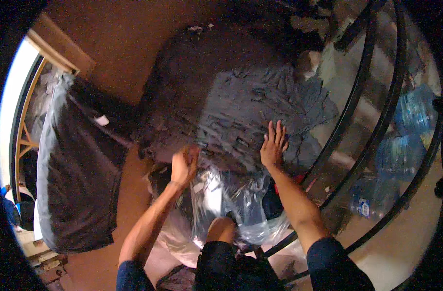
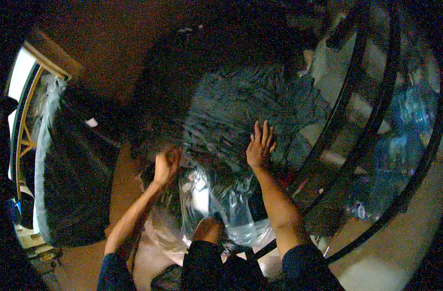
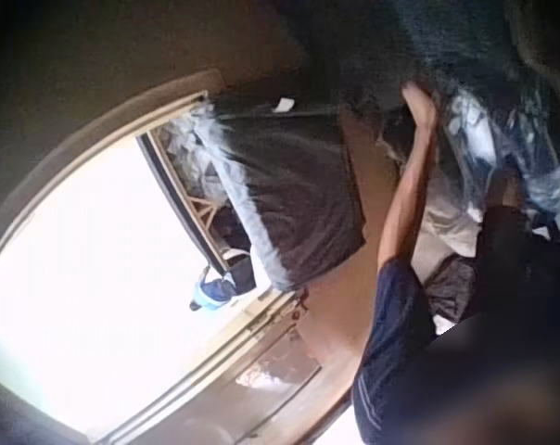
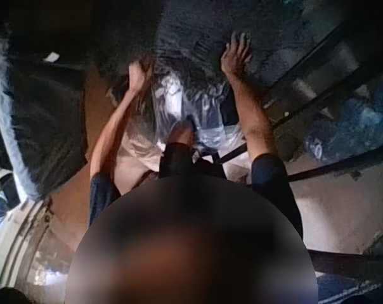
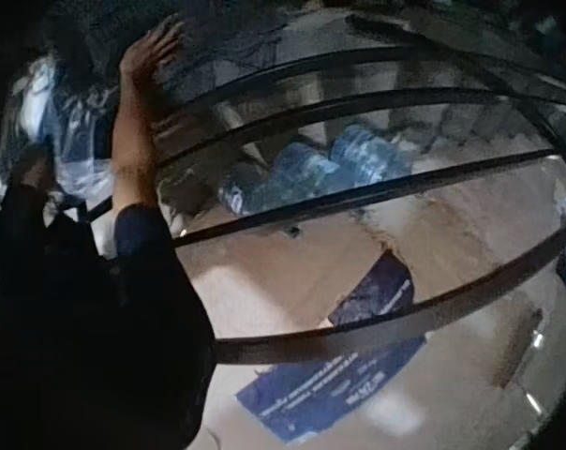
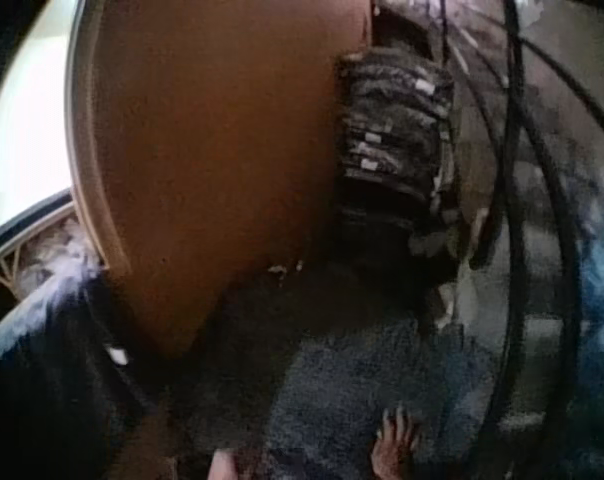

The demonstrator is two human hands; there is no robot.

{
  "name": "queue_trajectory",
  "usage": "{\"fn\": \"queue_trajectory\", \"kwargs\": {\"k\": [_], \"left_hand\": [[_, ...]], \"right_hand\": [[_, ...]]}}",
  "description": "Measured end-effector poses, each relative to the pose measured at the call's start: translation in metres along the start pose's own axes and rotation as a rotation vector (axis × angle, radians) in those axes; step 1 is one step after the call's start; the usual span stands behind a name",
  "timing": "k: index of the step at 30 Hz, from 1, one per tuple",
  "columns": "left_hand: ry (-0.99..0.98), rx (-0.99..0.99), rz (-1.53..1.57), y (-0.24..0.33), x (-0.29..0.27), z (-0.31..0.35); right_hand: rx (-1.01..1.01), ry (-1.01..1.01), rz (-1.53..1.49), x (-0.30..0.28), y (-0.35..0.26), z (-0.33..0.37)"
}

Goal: The person unpacks a large plastic-wrapped bundle of dark trousers, removes them from the packaging, and folds each pair by hand. The folded trousers are stacked on a glass table in a cluttered indoor space.

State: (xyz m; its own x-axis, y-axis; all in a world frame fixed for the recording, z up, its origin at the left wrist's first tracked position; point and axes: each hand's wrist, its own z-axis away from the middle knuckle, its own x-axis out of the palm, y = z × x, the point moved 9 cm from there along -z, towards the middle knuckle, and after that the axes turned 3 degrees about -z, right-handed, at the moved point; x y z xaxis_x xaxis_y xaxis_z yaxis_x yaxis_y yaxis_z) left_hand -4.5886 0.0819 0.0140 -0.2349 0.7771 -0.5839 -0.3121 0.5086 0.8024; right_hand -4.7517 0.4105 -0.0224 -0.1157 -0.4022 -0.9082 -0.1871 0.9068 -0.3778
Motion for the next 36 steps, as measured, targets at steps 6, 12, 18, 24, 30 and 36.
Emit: {"fn": "queue_trajectory", "kwargs": {"k": [6, 12, 18, 24, 30, 36], "left_hand": [[0.382, 0.628, -0.491, 0.15, 0.063, -0.192], [-0.084, 0.31, -0.612, 0.118, 0.091, -0.272], [-0.086, 0.363, -0.681, 0.124, 0.092, -0.284], [-0.107, 0.37, -0.778, 0.14, 0.072, -0.308], [0.362, 1.081, -0.473, 0.221, 0.009, -0.295], [-0.142, 0.913, -0.671, 0.146, 0.085, -0.26]], "right_hand": [[-0.022, 0.105, -0.124, -0.055, 0.02, -0.071], [-0.227, -0.136, -0.312, -0.028, 0.019, -0.205], [-0.131, -0.175, -0.508, -0.046, 0.033, -0.262], [-0.372, -0.213, -0.323, -0.084, -0.023, -0.268], [-0.571, 0.174, -0.211, -0.155, -0.036, -0.275], [-0.259, -0.272, -0.391, -0.045, 0.028, -0.199]]}}
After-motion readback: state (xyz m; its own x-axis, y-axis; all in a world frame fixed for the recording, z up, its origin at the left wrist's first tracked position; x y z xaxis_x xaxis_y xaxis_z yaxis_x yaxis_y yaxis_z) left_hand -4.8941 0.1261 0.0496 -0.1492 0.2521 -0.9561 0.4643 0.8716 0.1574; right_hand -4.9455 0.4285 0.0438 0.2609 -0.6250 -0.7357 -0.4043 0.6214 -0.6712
